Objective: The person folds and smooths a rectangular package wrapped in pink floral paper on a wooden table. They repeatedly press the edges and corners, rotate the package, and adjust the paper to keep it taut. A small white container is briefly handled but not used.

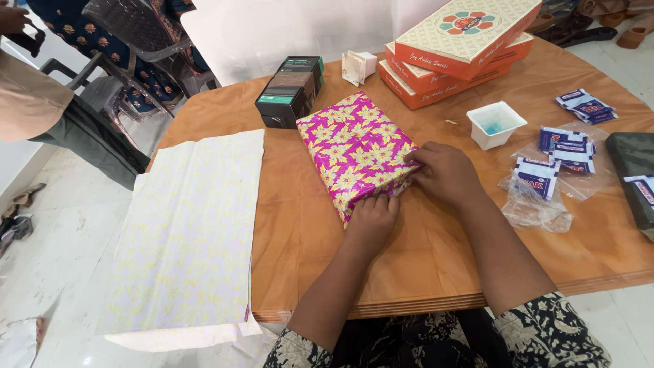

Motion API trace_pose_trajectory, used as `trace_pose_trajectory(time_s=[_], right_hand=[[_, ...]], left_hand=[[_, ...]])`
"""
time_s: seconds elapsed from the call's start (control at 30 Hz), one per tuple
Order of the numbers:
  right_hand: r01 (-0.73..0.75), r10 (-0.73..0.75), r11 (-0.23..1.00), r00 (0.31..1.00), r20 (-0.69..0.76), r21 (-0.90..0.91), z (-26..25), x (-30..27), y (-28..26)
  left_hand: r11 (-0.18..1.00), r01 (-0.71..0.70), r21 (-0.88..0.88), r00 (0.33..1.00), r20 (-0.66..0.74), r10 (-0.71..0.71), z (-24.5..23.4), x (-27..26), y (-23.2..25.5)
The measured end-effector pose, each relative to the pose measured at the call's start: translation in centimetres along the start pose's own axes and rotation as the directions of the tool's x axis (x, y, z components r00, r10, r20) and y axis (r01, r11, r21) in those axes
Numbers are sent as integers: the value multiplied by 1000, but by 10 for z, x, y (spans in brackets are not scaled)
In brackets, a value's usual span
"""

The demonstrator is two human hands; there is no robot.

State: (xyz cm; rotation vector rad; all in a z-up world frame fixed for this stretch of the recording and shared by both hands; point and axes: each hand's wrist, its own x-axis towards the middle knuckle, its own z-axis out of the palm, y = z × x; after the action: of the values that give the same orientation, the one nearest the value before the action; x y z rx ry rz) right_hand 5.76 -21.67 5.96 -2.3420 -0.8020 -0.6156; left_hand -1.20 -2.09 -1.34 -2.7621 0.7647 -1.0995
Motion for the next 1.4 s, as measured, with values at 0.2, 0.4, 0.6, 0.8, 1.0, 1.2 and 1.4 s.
trace_pose_trajectory(time_s=[0.2,0.4,0.6,0.8,1.0,1.2,1.4], right_hand=[[-1,0,1000,1000,-26,-15,0,1,-3],[5,-6,1000,999,-52,-19,-3,0,-8],[4,-5,1000,999,-51,-24,-3,1,-8],[11,-12,1000,998,-59,-14,-1,0,-5],[18,-19,1000,997,-69,-11,-1,-1,-5],[19,-20,1000,998,-54,-19,0,0,-3],[-1,0,1000,999,-45,-11,0,0,-2]], left_hand=[[1000,3,-6,999,-39,-4,3,-2,-1],[1000,24,16,998,-51,-24,8,-4,-1],[996,69,58,996,-66,-65,6,-6,-1],[994,100,52,993,-69,-96,-7,-1,0],[991,130,23,988,-83,-127,-19,-1,-1],[953,279,118,960,-17,-279,-12,-12,5],[937,307,168,945,64,-322,-3,-12,10]])
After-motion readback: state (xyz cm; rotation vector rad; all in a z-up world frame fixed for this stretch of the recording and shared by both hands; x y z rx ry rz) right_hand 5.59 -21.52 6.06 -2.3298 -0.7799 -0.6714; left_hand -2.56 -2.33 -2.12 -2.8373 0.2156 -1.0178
